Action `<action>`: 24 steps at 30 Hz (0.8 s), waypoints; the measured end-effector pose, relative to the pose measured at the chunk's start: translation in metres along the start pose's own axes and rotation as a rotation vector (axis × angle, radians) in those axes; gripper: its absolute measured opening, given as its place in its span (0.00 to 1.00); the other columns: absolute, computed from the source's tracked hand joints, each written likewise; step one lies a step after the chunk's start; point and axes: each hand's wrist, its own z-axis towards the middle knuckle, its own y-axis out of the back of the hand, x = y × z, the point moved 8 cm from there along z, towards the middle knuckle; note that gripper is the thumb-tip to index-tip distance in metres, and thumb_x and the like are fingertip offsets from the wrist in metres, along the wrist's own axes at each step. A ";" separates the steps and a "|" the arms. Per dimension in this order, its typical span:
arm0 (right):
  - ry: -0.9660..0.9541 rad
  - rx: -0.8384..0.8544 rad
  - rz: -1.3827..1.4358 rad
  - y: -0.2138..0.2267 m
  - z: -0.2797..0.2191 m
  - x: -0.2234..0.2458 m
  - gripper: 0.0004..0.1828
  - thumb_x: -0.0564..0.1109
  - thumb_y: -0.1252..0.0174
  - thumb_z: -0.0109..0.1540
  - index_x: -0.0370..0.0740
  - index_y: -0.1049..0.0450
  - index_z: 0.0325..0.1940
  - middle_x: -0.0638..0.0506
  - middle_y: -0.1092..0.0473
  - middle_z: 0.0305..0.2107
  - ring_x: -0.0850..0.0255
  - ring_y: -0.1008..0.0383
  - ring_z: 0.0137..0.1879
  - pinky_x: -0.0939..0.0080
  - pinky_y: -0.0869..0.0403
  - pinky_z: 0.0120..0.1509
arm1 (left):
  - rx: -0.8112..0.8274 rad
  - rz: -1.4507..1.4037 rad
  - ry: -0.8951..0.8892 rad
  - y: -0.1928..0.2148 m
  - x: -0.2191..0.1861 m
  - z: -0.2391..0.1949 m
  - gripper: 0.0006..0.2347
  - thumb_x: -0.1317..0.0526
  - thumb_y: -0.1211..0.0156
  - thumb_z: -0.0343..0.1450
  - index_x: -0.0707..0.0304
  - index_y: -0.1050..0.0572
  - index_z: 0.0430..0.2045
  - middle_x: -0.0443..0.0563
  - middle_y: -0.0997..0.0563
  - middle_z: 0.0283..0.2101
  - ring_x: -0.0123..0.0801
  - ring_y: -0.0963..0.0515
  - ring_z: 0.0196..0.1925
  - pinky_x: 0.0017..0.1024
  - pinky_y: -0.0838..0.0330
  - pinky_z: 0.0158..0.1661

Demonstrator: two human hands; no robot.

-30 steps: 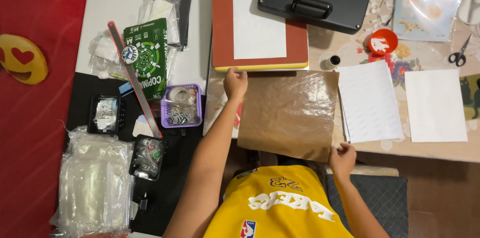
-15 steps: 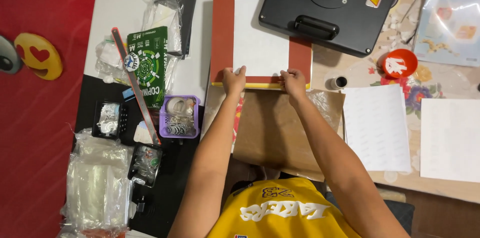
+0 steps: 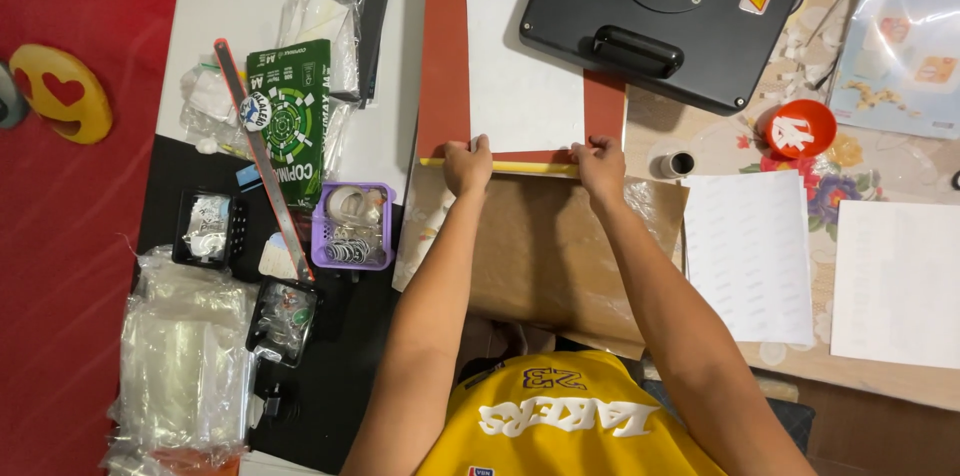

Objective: The person peels a small piece of paper from a larger sheet on a table, then picks up a roll of tape and peels a strip from it. They continue peeling small pieces from the paper sheet and later place a sheet onto a heat press machine.

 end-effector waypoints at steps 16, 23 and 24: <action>-0.071 0.057 -0.079 0.024 -0.076 -0.084 0.16 0.53 0.27 0.65 0.44 0.24 0.36 0.48 0.27 0.28 0.57 0.25 0.35 0.58 0.28 0.37 | 0.021 0.063 0.013 0.025 0.080 -0.036 0.24 0.39 0.34 0.72 0.62 0.17 0.45 0.64 0.11 0.45 0.64 0.12 0.59 0.55 0.19 0.57; -0.114 0.094 0.261 0.017 -0.101 -0.094 0.29 0.50 0.20 0.67 0.35 0.30 0.59 0.48 0.26 0.46 0.64 0.22 0.48 0.67 0.19 0.55 | 0.091 -0.512 -0.048 0.001 0.136 -0.016 0.24 0.52 0.20 0.73 0.62 0.28 0.54 0.58 0.15 0.51 0.39 0.15 0.48 0.34 0.17 0.45; -0.100 0.111 0.276 0.013 -0.098 -0.095 0.41 0.53 0.17 0.66 0.32 0.33 0.70 0.44 0.21 0.53 0.62 0.20 0.52 0.64 0.17 0.58 | 0.172 -0.670 -0.074 -0.005 0.133 -0.014 0.27 0.58 0.22 0.76 0.66 0.32 0.66 0.62 0.17 0.53 0.34 0.19 0.44 0.28 0.18 0.43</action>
